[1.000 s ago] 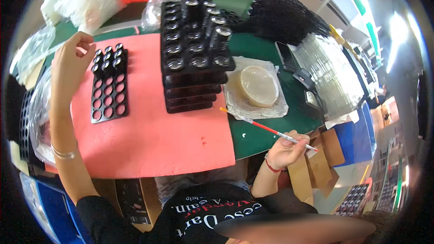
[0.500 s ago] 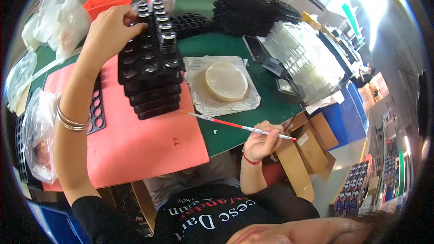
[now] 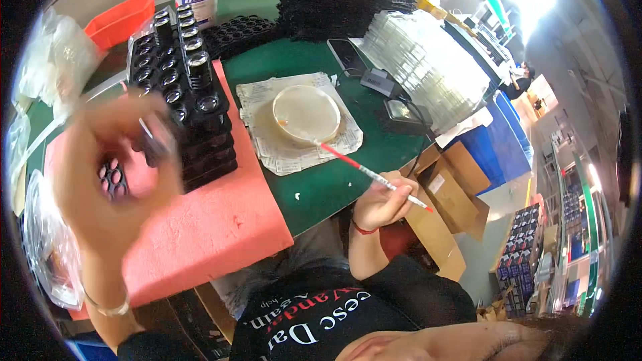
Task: The worker applies a liquid sealant to small cylindrical lighting components using a precision brush and organizes them in a tray.
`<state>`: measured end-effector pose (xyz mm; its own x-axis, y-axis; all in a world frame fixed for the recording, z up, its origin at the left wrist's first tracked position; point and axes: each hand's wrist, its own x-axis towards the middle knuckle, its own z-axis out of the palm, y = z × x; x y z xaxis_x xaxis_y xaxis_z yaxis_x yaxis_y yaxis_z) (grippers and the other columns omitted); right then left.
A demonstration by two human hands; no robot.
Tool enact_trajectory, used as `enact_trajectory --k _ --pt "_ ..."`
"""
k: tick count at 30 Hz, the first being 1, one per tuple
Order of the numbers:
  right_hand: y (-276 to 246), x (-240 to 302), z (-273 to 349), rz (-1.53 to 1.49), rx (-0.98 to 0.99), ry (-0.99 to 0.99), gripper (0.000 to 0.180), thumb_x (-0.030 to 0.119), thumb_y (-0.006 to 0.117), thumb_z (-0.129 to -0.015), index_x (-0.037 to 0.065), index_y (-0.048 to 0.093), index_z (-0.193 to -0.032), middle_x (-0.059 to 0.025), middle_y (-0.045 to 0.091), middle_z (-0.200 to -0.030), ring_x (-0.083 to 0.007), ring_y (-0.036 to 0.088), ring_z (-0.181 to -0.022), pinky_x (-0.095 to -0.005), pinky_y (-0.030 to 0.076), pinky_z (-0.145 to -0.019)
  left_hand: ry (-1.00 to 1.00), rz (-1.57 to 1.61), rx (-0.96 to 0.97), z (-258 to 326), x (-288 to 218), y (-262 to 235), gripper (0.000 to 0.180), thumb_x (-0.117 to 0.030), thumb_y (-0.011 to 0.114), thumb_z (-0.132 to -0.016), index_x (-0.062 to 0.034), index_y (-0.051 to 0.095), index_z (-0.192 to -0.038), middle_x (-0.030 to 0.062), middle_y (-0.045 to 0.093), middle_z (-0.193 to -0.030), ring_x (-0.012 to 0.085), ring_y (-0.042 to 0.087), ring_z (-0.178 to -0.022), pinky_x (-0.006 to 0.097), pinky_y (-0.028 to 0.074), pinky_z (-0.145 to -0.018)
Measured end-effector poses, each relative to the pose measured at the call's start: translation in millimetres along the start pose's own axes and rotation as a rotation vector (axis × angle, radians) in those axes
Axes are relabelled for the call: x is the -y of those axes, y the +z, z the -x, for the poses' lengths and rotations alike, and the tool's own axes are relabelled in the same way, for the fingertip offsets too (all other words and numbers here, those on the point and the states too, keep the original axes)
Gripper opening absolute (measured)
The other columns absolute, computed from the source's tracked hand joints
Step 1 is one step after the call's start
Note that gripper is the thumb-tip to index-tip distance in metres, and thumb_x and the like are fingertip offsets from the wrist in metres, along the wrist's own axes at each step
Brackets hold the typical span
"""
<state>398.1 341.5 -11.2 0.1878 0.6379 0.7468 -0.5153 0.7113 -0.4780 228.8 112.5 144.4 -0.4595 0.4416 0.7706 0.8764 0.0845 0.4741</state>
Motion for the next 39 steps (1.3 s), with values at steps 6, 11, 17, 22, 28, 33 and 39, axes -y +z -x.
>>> enact_trajectory --k 6,11,17,22,28,33,39 --pt "0 -2 -8 0.180 0.140 -0.097 0.025 0.019 0.038 -0.094 0.002 0.044 -0.078 -0.0093 0.048 -0.063 -0.0129 0.045 -0.055 -0.0227 0.036 -0.054 0.294 0.096 0.408 75 26 37 0.034 -0.004 0.073 -0.054 -0.0070 0.056 -0.084 0.0041 0.062 -0.080 0.0176 0.061 -0.066 0.027 0.050 -0.056" --pt "6 3 -7 0.173 0.169 -0.137 0.024 0.019 0.039 -0.094 0.002 0.044 -0.077 -0.0088 0.047 -0.061 -0.0119 0.043 -0.052 -0.0218 0.033 -0.052 -0.074 0.252 0.490 83 40 47 0.029 -0.008 0.072 -0.058 -0.0064 0.055 -0.081 0.0042 0.060 -0.074 0.0166 0.057 -0.060 0.027 0.049 -0.054" --pt "1 0 -16 0.289 0.238 -0.170 0.025 0.018 0.039 -0.093 0.001 0.045 -0.076 -0.0093 0.048 -0.061 -0.0111 0.041 -0.049 -0.0210 0.032 -0.050 -0.263 0.385 0.494 84 45 48 0.026 -0.008 0.071 -0.060 -0.0044 0.055 -0.080 0.0056 0.060 -0.071 0.0152 0.059 -0.059 0.026 0.049 -0.052" --pt "9 0 -29 0.319 0.290 -0.181 0.026 0.019 0.040 -0.093 0.001 0.044 -0.074 -0.0089 0.048 -0.063 -0.0104 0.040 -0.050 -0.0215 0.032 -0.050 -0.437 0.436 0.559 81 42 42 0.025 -0.008 0.071 -0.062 -0.0030 0.054 -0.080 0.0051 0.060 -0.071 0.0128 0.058 -0.059 0.025 0.048 -0.050" --pt "11 0 -25 0.369 0.278 -0.230 0.026 0.019 0.041 -0.093 0.002 0.044 -0.074 -0.0072 0.046 -0.059 -0.0095 0.041 -0.051 -0.0213 0.032 -0.050 -0.493 0.510 0.509 78 44 44 0.025 -0.009 0.071 -0.063 -0.0025 0.054 -0.080 0.0041 0.058 -0.072 0.0105 0.055 -0.058 0.024 0.047 -0.051" --pt "9 -8 -23 0.370 0.147 -0.399 0.031 0.024 0.040 -0.094 0.004 0.042 -0.071 -0.0052 0.041 -0.058 -0.0129 0.041 -0.055 -0.0240 0.032 -0.052 -0.681 0.564 0.557 76 44 37 0.027 -0.011 0.071 -0.065 -0.0024 0.053 -0.083 0.0024 0.058 -0.072 0.0070 0.053 -0.058 0.021 0.043 -0.049" --pt "-2 -1 -25 -0.039 0.035 0.037 0.030 0.028 0.043 -0.095 0.007 0.045 -0.073 -0.0023 0.044 -0.061 -0.0101 0.041 -0.055 -0.0228 0.032 -0.051 -0.740 0.625 0.548 76 43 36 0.027 -0.009 0.069 -0.070 -0.0009 0.057 -0.093 0.0022 0.061 -0.076 0.0062 0.055 -0.059 0.020 0.044 -0.053"
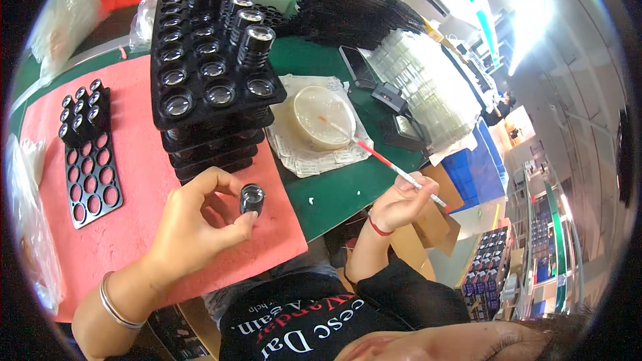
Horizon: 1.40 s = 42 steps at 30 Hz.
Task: The worker applies a liquid sealant to small cylindrical lighting components using a precision brush and organizes them in a tray.
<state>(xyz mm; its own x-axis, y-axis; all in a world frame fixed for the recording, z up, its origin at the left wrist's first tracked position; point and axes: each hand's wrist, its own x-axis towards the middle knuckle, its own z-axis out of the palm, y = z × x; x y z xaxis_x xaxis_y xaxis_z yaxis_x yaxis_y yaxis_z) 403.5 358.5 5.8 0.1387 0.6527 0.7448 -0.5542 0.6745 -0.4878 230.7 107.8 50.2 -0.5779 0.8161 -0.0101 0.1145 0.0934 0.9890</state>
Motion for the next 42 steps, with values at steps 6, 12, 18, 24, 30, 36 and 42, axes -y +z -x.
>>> enact_trajectory --k 6,12,18,24,30,36,42 --pt "10 12 20 -0.575 0.033 0.459 0.028 0.028 0.041 -0.096 0.009 0.045 -0.076 0.0008 0.039 -0.056 -0.0075 0.034 -0.051 -0.0215 0.031 -0.046 -0.046 0.176 0.047 -4 5 3 0.029 -0.008 0.066 -0.078 0.0047 0.059 -0.103 0.0077 0.066 -0.082 0.0098 0.063 -0.068 0.022 0.049 -0.061" --pt "10 12 32 -0.560 0.154 0.419 0.028 0.030 0.039 -0.096 0.009 0.040 -0.077 0.0010 0.034 -0.056 -0.0093 0.032 -0.052 -0.0229 0.028 -0.047 -0.064 0.162 0.055 -4 5 2 0.025 -0.008 0.068 -0.077 0.0047 0.060 -0.097 0.0074 0.066 -0.079 0.0093 0.063 -0.069 0.022 0.049 -0.061" --pt "11 11 34 -0.504 0.183 0.384 0.030 0.029 0.039 -0.096 0.008 0.040 -0.075 0.0006 0.035 -0.055 -0.0089 0.034 -0.052 -0.0221 0.030 -0.047 -0.055 0.113 0.035 -5 8 2 0.026 -0.011 0.071 -0.075 0.0038 0.060 -0.093 0.0047 0.063 -0.076 0.0083 0.061 -0.068 0.021 0.048 -0.061" --pt "13 14 29 -0.528 0.056 0.429 0.028 0.028 0.040 -0.096 0.009 0.044 -0.077 0.0010 0.038 -0.057 -0.0080 0.035 -0.054 -0.0208 0.032 -0.049 -0.040 0.131 0.011 -4 6 1 0.021 -0.010 0.069 -0.075 0.0028 0.058 -0.087 0.0049 0.063 -0.077 0.0085 0.061 -0.068 0.021 0.048 -0.059" --pt "8 10 27 -0.528 0.003 0.454 0.026 0.029 0.040 -0.096 0.009 0.045 -0.080 0.0004 0.045 -0.063 -0.0096 0.036 -0.056 -0.0233 0.031 -0.049 -0.056 0.157 0.030 -4 0 1 0.019 -0.009 0.067 -0.077 0.0035 0.057 -0.087 0.0055 0.063 -0.079 0.0094 0.062 -0.069 0.021 0.048 -0.059" --pt "15 14 25 -0.547 -0.090 0.501 0.026 0.027 0.046 -0.094 0.008 0.055 -0.079 0.0010 0.052 -0.062 -0.0059 0.040 -0.054 -0.0197 0.032 -0.048 -0.064 0.148 0.046 -4 -1 0 0.019 -0.009 0.066 -0.078 0.0040 0.058 -0.088 0.0058 0.063 -0.082 0.0091 0.061 -0.069 0.021 0.048 -0.060" --pt "16 14 25 -0.537 -0.082 0.509 0.025 0.026 0.045 -0.095 0.008 0.054 -0.080 0.0011 0.050 -0.061 -0.0061 0.039 -0.055 -0.0199 0.032 -0.049 -0.057 0.174 0.033 -4 -1 0 0.019 -0.010 0.065 -0.078 0.0037 0.058 -0.089 0.0049 0.062 -0.081 0.0083 0.060 -0.070 0.021 0.047 -0.060"
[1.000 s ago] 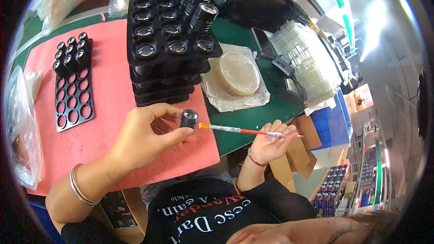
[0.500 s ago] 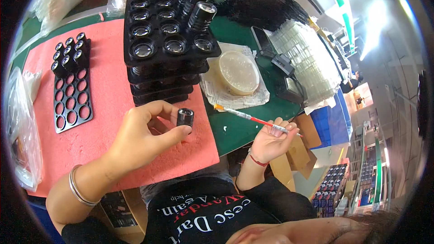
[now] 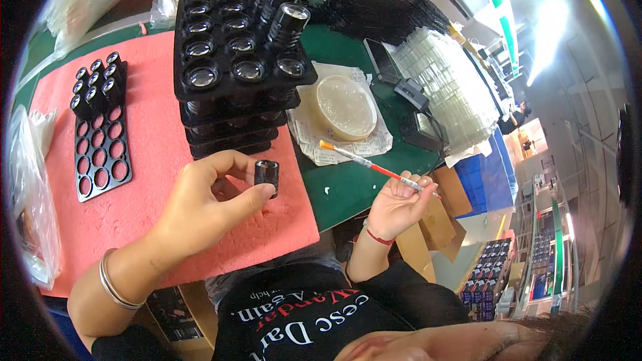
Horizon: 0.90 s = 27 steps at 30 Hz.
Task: The worker applies a liquid sealant to small cylindrical lighting components using a precision brush and organizes them in a tray.
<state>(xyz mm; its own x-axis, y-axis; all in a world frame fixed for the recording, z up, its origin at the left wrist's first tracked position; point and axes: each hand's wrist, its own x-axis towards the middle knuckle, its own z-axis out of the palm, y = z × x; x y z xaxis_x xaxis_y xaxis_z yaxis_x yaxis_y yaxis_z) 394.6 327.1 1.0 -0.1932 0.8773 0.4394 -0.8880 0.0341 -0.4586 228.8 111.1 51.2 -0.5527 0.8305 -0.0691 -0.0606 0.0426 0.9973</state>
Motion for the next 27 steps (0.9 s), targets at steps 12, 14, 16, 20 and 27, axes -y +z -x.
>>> enact_trajectory --k 12,14,16,20,27 --pt "-7 -1 6 0.117 0.192 -0.015 0.026 0.029 0.041 -0.096 0.009 0.044 -0.079 0.0012 0.037 -0.055 -0.0080 0.034 -0.053 -0.0208 0.031 -0.049 0.017 -0.018 -0.003 -1 3 0 0.020 -0.012 0.066 -0.078 0.0030 0.058 -0.087 0.0038 0.061 -0.076 0.0073 0.060 -0.067 0.020 0.046 -0.058" --pt "-9 -2 7 0.164 0.267 -0.045 0.026 0.030 0.041 -0.096 0.009 0.043 -0.079 0.0010 0.036 -0.055 -0.0085 0.033 -0.052 -0.0211 0.030 -0.049 0.028 -0.010 -0.004 -1 4 -1 0.020 -0.013 0.066 -0.078 0.0029 0.058 -0.087 0.0035 0.061 -0.075 0.0070 0.059 -0.067 0.020 0.046 -0.057" --pt "-9 -1 7 0.181 0.292 -0.055 0.028 0.031 0.040 -0.096 0.009 0.042 -0.079 0.0009 0.035 -0.055 -0.0090 0.033 -0.052 -0.0216 0.029 -0.048 0.016 -0.033 -0.001 -2 5 -1 0.021 -0.013 0.067 -0.077 0.0028 0.058 -0.087 0.0031 0.061 -0.075 0.0066 0.059 -0.065 0.020 0.045 -0.057" --pt "-10 -3 7 0.192 0.293 -0.060 0.028 0.031 0.040 -0.096 0.009 0.042 -0.079 0.0013 0.034 -0.055 -0.0087 0.032 -0.052 -0.0216 0.028 -0.048 0.032 -0.006 -0.010 -2 10 -1 0.021 -0.013 0.067 -0.076 0.0028 0.058 -0.087 0.0027 0.060 -0.075 0.0057 0.058 -0.063 0.020 0.045 -0.056" --pt "-9 -4 9 0.267 0.300 -0.116 0.029 0.031 0.041 -0.095 0.009 0.040 -0.077 0.0015 0.032 -0.056 -0.0080 0.031 -0.052 -0.0210 0.026 -0.048 0.015 -0.051 0.008 -2 6 -2 0.022 -0.013 0.067 -0.077 0.0022 0.058 -0.089 0.0024 0.061 -0.076 0.0039 0.055 -0.060 0.019 0.043 -0.053"
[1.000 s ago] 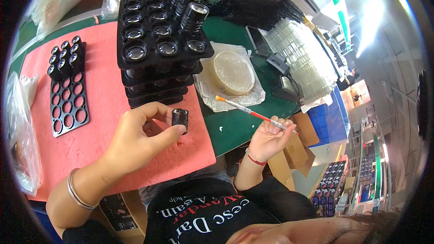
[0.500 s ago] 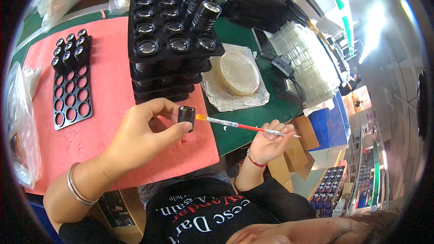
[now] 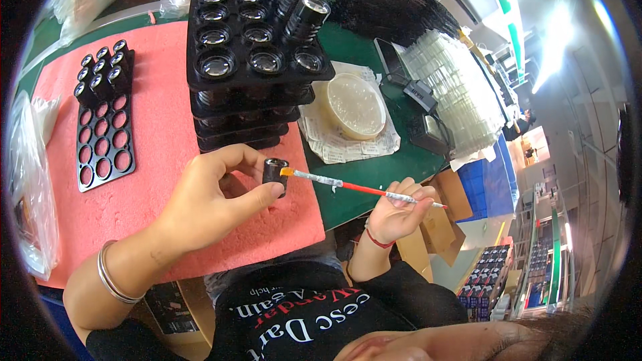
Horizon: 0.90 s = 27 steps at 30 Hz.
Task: The worker applies a liquid sealant to small cylindrical lighting components using a precision brush and organizes them in a tray.
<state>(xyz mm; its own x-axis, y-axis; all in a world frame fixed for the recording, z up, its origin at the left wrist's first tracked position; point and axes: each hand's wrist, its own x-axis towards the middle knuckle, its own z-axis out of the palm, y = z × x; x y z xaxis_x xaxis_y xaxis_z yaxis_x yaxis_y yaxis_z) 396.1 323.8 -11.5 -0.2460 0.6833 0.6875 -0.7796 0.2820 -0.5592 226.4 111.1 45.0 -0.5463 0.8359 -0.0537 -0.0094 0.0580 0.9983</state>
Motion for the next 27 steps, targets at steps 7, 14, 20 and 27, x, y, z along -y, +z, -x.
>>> enact_trajectory --k 7,14,20,27 --pt "0 -2 3 0.091 0.008 -0.058 0.029 0.031 0.039 -0.096 0.010 0.040 -0.077 0.0021 0.032 -0.056 -0.0078 0.031 -0.052 -0.0209 0.026 -0.048 -0.019 0.077 0.065 1 0 0 0.022 -0.011 0.063 -0.081 0.0027 0.057 -0.098 0.0033 0.062 -0.080 0.0040 0.056 -0.060 0.020 0.045 -0.053" --pt "-1 -2 3 0.086 0.009 -0.072 0.028 0.031 0.037 -0.097 0.009 0.041 -0.079 0.0024 0.032 -0.056 -0.0077 0.031 -0.053 -0.0209 0.026 -0.048 -0.035 0.126 0.133 1 1 -3 0.026 -0.009 0.059 -0.084 0.0038 0.053 -0.106 0.0038 0.061 -0.083 0.0055 0.056 -0.062 0.021 0.046 -0.055" --pt "-2 -2 4 0.081 0.001 -0.081 0.027 0.030 0.037 -0.097 0.009 0.041 -0.080 0.0023 0.034 -0.057 -0.0079 0.032 -0.053 -0.0207 0.027 -0.048 -0.045 0.166 0.203 0 -3 -4 0.028 -0.007 0.054 -0.087 0.0034 0.048 -0.113 0.0044 0.060 -0.083 0.0065 0.055 -0.063 0.021 0.046 -0.057" --pt "0 -4 3 0.132 -0.040 -0.110 0.028 0.030 0.039 -0.096 0.009 0.040 -0.078 0.0017 0.036 -0.058 -0.0074 0.034 -0.054 -0.0195 0.029 -0.048 -0.022 0.127 0.157 2 -9 0 0.026 -0.005 0.053 -0.087 0.0031 0.048 -0.111 0.0051 0.059 -0.086 0.0075 0.056 -0.060 0.023 0.047 -0.054"
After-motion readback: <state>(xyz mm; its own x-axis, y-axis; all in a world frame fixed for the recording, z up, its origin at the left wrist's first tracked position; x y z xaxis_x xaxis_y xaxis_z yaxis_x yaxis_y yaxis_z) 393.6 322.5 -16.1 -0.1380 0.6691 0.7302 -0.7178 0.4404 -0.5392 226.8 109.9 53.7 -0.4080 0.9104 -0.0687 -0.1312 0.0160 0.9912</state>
